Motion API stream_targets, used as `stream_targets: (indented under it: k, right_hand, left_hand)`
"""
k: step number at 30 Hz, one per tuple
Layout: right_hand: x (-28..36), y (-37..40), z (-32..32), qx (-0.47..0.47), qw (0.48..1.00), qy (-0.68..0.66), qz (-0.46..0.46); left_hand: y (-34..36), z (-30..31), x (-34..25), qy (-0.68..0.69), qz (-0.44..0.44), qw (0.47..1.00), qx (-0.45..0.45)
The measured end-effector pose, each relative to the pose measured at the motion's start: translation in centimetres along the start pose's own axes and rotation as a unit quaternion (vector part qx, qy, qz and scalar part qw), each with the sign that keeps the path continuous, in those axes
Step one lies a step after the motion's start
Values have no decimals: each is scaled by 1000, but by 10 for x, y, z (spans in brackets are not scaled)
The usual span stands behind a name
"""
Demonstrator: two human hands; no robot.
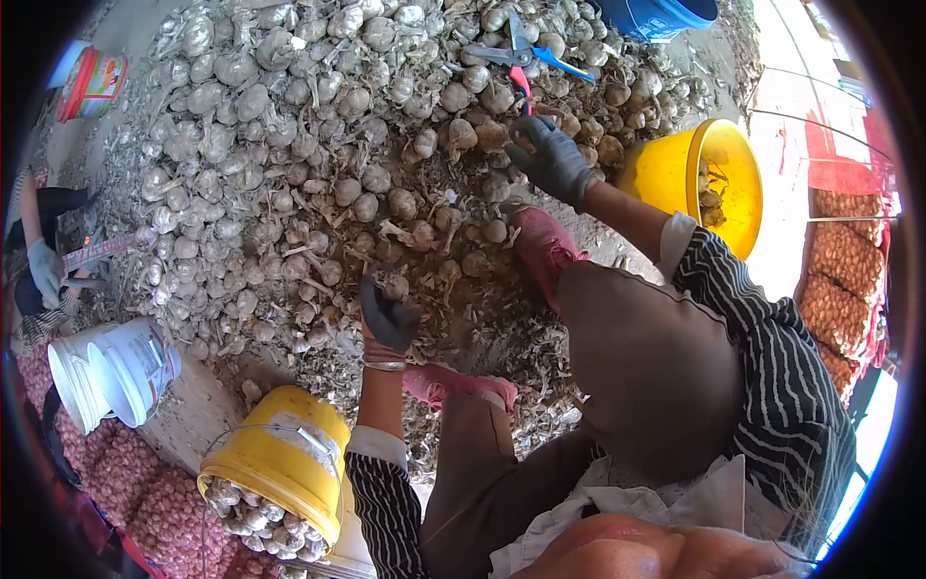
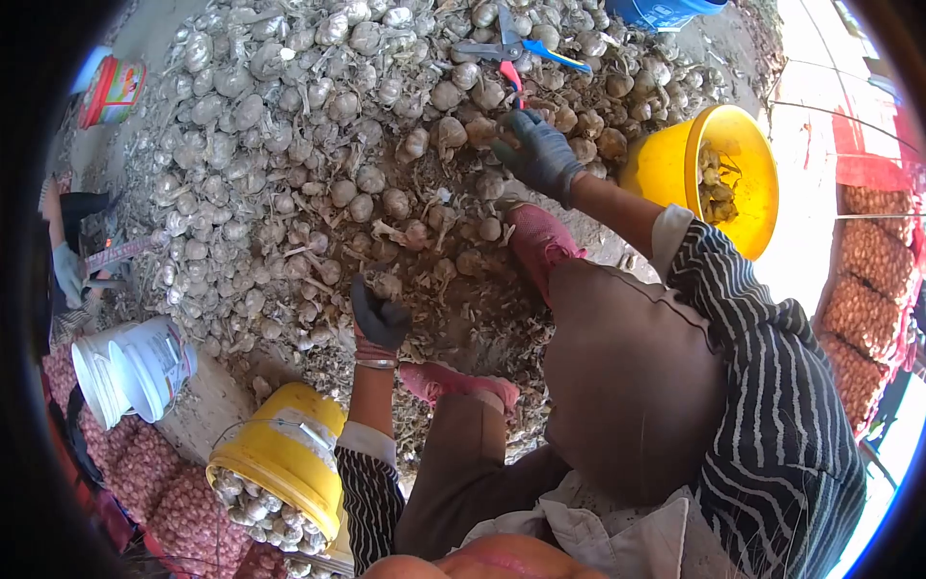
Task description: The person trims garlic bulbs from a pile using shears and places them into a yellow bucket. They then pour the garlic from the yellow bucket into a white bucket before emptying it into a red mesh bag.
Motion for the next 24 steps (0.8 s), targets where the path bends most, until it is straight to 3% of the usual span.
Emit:
stream_targets:
  k: [1, 2, 4, 6, 7, 9, 10, 12, 14, 17, 18, 20, 22, 24]
  right_hand:
    - [-2, -4, 14, -110, 993, 20, 25]
    - [-6, -5, 2, -114, 993, 23, 24]
    - [23, -9, -32, -118, 984, -79, 106]
    - [50, 10, -82, 16, 970, -51, 237]
    - [65, 18, -79, 15, 970, -50, 239]
    - [68, 40, -108, 273, 952, -104, 87]
    - [64, 44, -101, 280, 950, -105, 88]
    - [41, 34, -57, 162, 983, -43, 80]
    - [14, 30, -24, 123, 987, -81, -58]
    - [-1, 18, -15, 122, 991, -3, -48]
    - [-4, 11, -19, 120, 991, -6, -51]
    - [0, -7, -36, 105, 987, 113, -40]
    - [4, -18, -61, 104, 981, 138, -90]
    - [6, -2, -111, 210, 957, 178, -88]
  left_hand:
    - [-5, 0, 9, 20, 33, 997, 62]
    - [-9, -1, 18, 39, 65, 989, 124]
    - [-20, 8, 28, -45, 58, 993, 95]
    - [-25, 7, 45, -110, 125, 975, 144]
    - [-21, -4, 42, -111, 123, 975, 145]
    - [-18, -5, 38, -193, 90, 975, 64]
    - [-20, -1, 39, -186, 91, 976, 60]
    - [-20, -2, 43, -36, 115, 987, 105]
    - [-15, 6, 40, -28, 103, 991, 80]
    - [-13, 24, 40, 18, 98, 992, 72]
    - [-14, 30, 43, 54, 111, 988, 88]
    - [-19, 36, 46, 50, 101, 987, 116]
    - [-18, 23, 44, 55, 86, 984, 149]
    - [-12, 2, 28, -55, 17, 990, 128]
Point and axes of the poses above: each hand's wrist, its own y-axis away from the middle knuckle, its own z-axis out of the back of the hand, x = y × z, the point moved 8 cm from there along -y, towards the middle knuckle, and after that the axes turned 13 degrees about -y, right-handed, at the moved point
